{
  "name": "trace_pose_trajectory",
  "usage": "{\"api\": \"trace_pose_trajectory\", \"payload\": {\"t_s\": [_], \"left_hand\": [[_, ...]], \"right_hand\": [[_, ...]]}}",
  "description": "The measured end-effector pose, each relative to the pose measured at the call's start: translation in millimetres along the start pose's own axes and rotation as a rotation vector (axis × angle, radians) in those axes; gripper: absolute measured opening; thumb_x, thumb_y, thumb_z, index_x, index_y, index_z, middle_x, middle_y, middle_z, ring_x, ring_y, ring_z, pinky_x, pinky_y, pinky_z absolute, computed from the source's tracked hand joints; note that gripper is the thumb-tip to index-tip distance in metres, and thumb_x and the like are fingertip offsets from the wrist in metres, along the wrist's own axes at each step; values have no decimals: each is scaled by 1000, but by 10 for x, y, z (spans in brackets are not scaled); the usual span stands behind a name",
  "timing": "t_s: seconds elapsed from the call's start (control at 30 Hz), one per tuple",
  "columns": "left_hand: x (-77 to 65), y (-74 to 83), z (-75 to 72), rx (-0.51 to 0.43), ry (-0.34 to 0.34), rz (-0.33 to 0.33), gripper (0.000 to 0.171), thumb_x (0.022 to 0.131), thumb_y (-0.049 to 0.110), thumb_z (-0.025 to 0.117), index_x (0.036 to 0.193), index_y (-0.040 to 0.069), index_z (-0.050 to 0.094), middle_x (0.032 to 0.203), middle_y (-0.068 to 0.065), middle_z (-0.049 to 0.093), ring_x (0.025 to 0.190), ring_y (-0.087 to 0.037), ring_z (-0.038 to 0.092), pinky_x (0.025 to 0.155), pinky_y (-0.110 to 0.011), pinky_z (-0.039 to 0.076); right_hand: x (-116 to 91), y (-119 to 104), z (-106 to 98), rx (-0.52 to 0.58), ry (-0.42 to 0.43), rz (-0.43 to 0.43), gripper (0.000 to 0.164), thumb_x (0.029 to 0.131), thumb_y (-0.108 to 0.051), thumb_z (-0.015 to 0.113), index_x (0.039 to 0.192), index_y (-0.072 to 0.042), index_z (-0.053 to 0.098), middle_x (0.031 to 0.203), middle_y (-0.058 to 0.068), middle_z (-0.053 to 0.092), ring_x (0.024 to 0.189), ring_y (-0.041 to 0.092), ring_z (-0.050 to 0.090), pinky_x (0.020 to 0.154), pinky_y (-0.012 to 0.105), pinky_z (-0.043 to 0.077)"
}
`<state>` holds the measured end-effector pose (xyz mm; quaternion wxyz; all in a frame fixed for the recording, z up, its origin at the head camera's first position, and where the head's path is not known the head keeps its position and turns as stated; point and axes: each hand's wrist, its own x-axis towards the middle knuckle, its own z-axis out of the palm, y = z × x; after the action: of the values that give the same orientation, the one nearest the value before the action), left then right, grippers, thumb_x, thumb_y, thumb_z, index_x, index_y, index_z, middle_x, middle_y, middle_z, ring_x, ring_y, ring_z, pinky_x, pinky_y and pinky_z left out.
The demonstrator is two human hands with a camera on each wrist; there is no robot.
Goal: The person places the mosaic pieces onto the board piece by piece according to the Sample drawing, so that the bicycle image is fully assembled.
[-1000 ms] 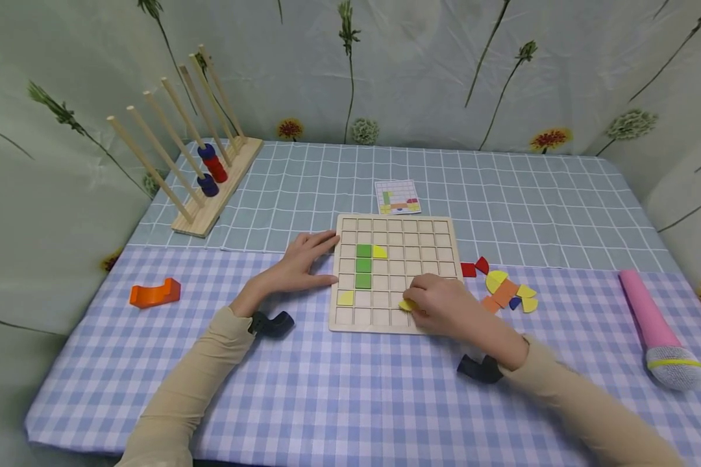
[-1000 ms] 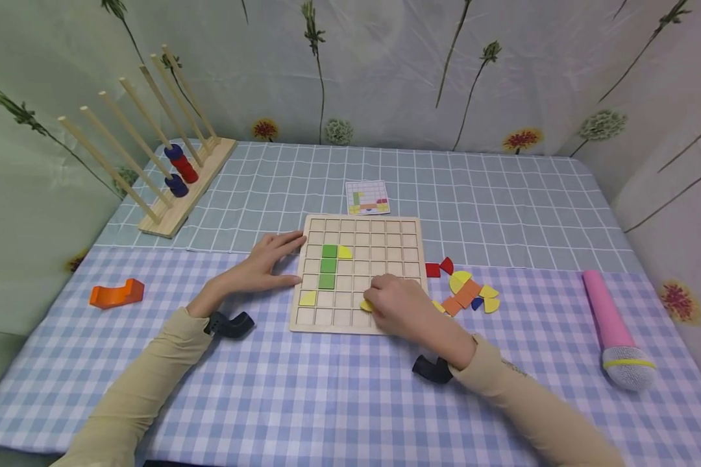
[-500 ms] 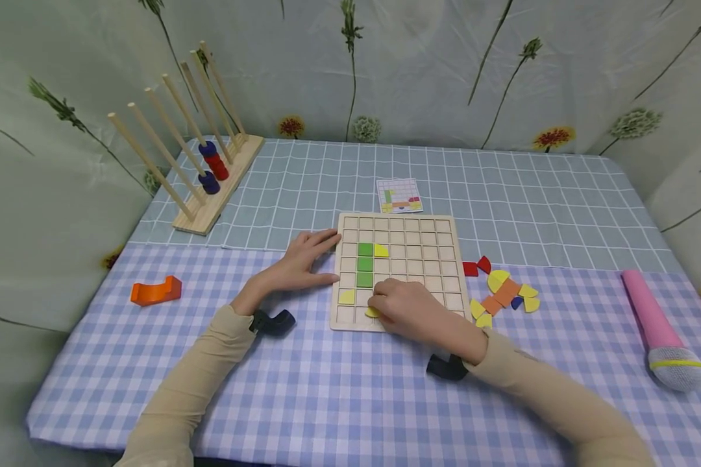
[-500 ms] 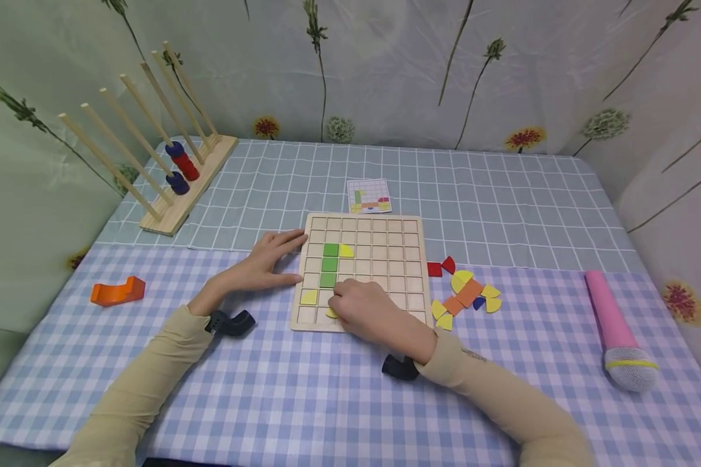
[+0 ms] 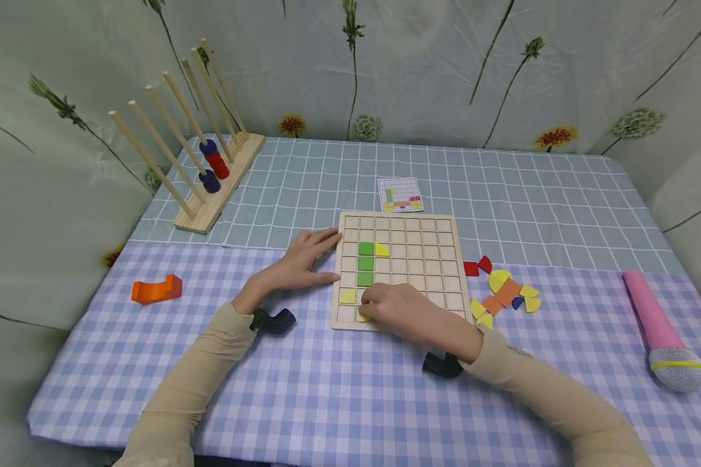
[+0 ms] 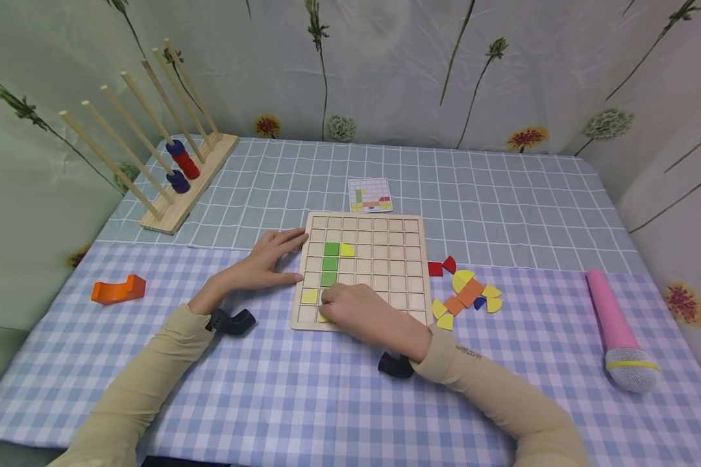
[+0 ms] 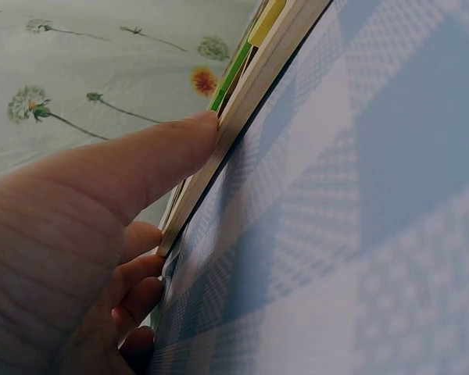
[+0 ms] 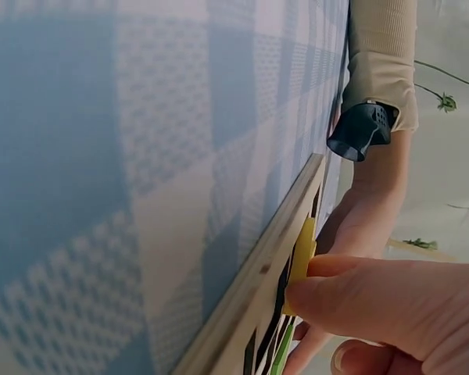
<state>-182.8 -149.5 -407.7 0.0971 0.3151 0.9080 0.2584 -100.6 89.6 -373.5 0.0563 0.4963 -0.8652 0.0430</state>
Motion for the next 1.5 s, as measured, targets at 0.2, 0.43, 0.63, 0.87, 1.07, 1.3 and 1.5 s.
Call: {"api": "trace_pose_trajectory", "payload": {"t_s": [0.2,0.43,0.63,0.87,1.07,1.3,1.5], "left_hand": [[2,-16,7,-1,0,-3,81,84,37,67,148,9,28,155,-10,25,125,-31,30,103,-50,21],[3,-9,10,7,1,6,82,83,37,68,148,9,28,155,-10,25,125,-32,30,103,-50,22],[11,-12,10,8,-5,0,82,83,39,68,149,10,27,156,-10,24,126,-31,30,103,-50,22],[-5,-5,6,7,-4,-1,83,83,37,68,149,9,27,156,-10,24,127,-32,29,103,-50,22],[-8,4,11,-3,1,4,82,83,36,68,148,9,27,156,-11,25,129,-33,28,102,-51,22],[-3,-7,14,-2,0,-3,81,83,37,68,148,9,28,156,-10,25,128,-32,28,102,-51,23],[-2,-14,20,1,6,4,81,83,37,68,148,9,28,155,-10,25,128,-33,29,102,-50,23]], "right_hand": [[27,4,10,4,-7,-27,11,84,-14,69,94,-15,74,96,-2,71,91,11,64,73,23,53],[44,18,16,-4,54,-26,8,82,-11,69,86,-16,74,92,-4,72,87,10,65,69,22,52],[-87,88,-41,-2,119,31,10,79,-8,70,87,-14,74,89,-3,71,86,10,65,69,23,52],[-405,220,-124,19,113,161,14,75,-9,75,90,-9,74,88,2,70,84,15,64,71,27,53],[-794,411,-136,15,193,256,18,70,-1,76,86,-8,73,85,4,68,81,17,64,62,28,52],[-1141,622,-182,-30,228,356,21,65,5,76,83,-6,72,83,5,69,75,19,65,55,32,51],[-1293,759,-256,-42,155,461,24,65,5,78,87,-1,74,87,12,70,80,25,66,64,38,54]]}}
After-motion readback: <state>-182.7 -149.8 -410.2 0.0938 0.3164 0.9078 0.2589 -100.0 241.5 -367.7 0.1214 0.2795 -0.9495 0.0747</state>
